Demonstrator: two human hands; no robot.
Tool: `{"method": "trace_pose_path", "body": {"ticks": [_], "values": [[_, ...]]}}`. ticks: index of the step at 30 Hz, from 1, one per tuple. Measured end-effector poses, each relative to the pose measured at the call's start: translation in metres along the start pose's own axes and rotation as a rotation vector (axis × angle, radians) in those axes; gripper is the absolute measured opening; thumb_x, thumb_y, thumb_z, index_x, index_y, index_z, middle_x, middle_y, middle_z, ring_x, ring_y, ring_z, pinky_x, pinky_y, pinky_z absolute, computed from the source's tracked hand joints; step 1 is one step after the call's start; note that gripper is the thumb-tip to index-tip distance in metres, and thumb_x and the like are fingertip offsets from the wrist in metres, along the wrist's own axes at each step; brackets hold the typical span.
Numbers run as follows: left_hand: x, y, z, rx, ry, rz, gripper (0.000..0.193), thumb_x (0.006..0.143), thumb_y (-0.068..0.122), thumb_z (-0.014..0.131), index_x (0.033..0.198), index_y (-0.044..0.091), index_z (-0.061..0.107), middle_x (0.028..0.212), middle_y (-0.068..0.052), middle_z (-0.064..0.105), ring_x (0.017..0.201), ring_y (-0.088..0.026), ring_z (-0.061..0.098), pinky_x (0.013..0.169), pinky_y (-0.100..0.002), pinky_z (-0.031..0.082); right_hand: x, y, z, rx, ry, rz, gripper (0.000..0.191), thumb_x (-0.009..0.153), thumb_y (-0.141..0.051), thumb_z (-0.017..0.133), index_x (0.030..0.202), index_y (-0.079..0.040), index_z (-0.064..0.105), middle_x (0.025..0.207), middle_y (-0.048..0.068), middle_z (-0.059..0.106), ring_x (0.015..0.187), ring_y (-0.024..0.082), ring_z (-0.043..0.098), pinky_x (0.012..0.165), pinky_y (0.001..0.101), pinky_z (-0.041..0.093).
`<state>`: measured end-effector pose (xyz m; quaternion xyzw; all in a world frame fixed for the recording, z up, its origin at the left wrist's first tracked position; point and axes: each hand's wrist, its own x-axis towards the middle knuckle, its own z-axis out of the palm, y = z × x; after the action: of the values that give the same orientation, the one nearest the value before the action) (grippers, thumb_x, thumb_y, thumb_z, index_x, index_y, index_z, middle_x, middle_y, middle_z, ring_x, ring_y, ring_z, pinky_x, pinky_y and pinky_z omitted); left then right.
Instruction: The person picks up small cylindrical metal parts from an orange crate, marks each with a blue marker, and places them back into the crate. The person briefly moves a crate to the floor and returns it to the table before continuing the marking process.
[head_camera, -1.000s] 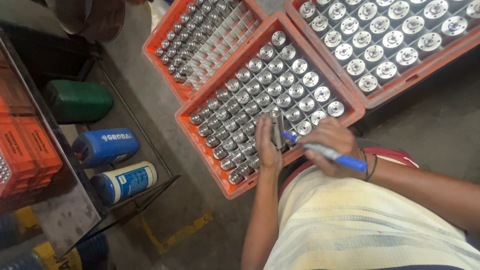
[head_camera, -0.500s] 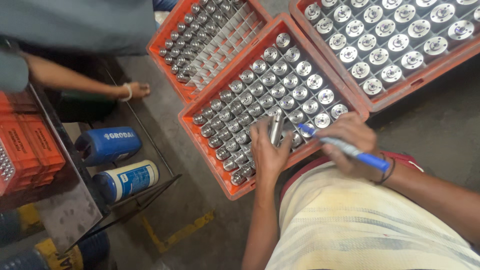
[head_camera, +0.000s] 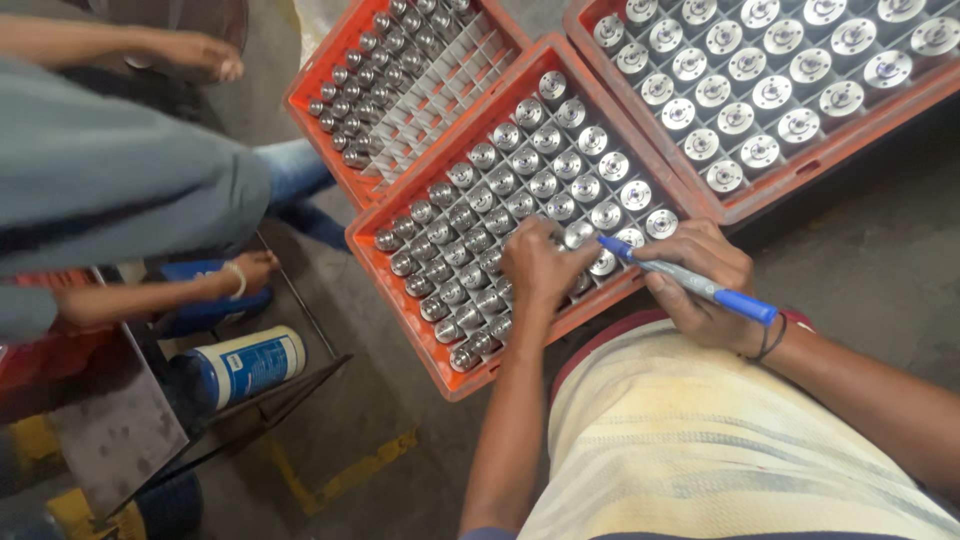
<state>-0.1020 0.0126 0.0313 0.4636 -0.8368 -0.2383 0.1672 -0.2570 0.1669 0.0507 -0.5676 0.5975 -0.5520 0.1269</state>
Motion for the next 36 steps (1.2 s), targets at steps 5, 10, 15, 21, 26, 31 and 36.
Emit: {"method": "trace_pose_path", "body": {"ticks": [5,10,15,21,26,31,36], "values": [[-0.009,-0.024,-0.030,-0.754,0.013,0.021,0.035,0.082,0.039,0.073,0.098,0.008,0.074,0.092,-0.005,0.070,0.075,-0.016,0.064,0.064,-0.032,0.053,-0.002,-0.011,0.002,-0.005,-0.030,-0.100,0.019,0.086,-0.011,0.068,0.103,-0.002,0.070,0.090,0.009,0.071,0.083,0.025,0.068,0.085,0.0413,0.049],[-0.025,-0.025,0.025,-1.345,-0.213,-0.284,0.032,0.116,0.027,0.045,0.120,0.001,0.063,0.094,-0.006,0.064,0.076,-0.012,0.059,0.067,-0.028,0.050,0.002,-0.011,0.015,0.011,-0.128,-0.310,0.020,0.081,-0.013,0.072,0.098,-0.003,0.071,0.080,0.007,0.068,0.074,0.023,0.066,0.077,0.0417,0.047],[-0.036,-0.026,0.041,-1.410,-0.159,-0.406,0.046,0.112,0.038,0.045,0.121,-0.002,0.066,0.095,-0.005,0.067,0.076,-0.009,0.061,0.067,-0.024,0.051,-0.002,-0.009,0.016,0.018,-0.197,-0.245,0.020,0.085,-0.012,0.071,0.102,-0.002,0.072,0.083,0.008,0.069,0.075,0.025,0.065,0.081,0.0426,0.048],[-0.033,-0.020,0.039,-1.356,-0.143,-0.412,0.032,0.097,0.028,0.063,0.118,0.005,0.053,0.095,-0.005,0.065,0.068,-0.011,0.059,0.054,-0.027,0.050,-0.009,-0.008,0.015,0.023,-0.179,-0.176,0.019,0.085,-0.013,0.068,0.101,-0.003,0.071,0.086,0.009,0.071,0.078,0.025,0.066,0.083,0.0424,0.049],[-0.028,-0.015,0.044,-1.530,-0.178,-0.367,0.027,0.094,0.020,0.065,0.111,0.005,0.051,0.088,-0.012,0.068,0.067,-0.016,0.066,0.060,-0.029,0.056,-0.012,-0.006,0.013,0.038,-0.126,-0.159,0.021,0.084,-0.013,0.067,0.101,-0.001,0.070,0.086,0.008,0.071,0.076,0.024,0.066,0.083,0.0437,0.047],[-0.026,-0.004,0.019,-0.895,-0.142,-0.268,0.027,0.104,0.028,0.059,0.115,0.005,0.054,0.088,-0.013,0.074,0.071,-0.018,0.069,0.061,-0.032,0.054,-0.012,-0.010,0.006,-0.021,-0.124,-0.212,0.017,0.088,-0.014,0.065,0.101,-0.004,0.069,0.091,0.009,0.073,0.083,0.025,0.070,0.089,0.0429,0.048],[-0.021,0.008,-0.009,-0.148,-0.066,0.008,0.044,0.082,0.025,0.074,0.122,0.009,0.066,0.106,-0.016,0.068,0.077,-0.031,0.072,0.072,-0.044,0.057,-0.007,-0.009,-0.014,-0.037,-0.001,-0.008,0.019,0.099,-0.016,0.064,0.108,-0.001,0.069,0.092,0.010,0.073,0.082,0.022,0.069,0.093,0.0403,0.048]]}}
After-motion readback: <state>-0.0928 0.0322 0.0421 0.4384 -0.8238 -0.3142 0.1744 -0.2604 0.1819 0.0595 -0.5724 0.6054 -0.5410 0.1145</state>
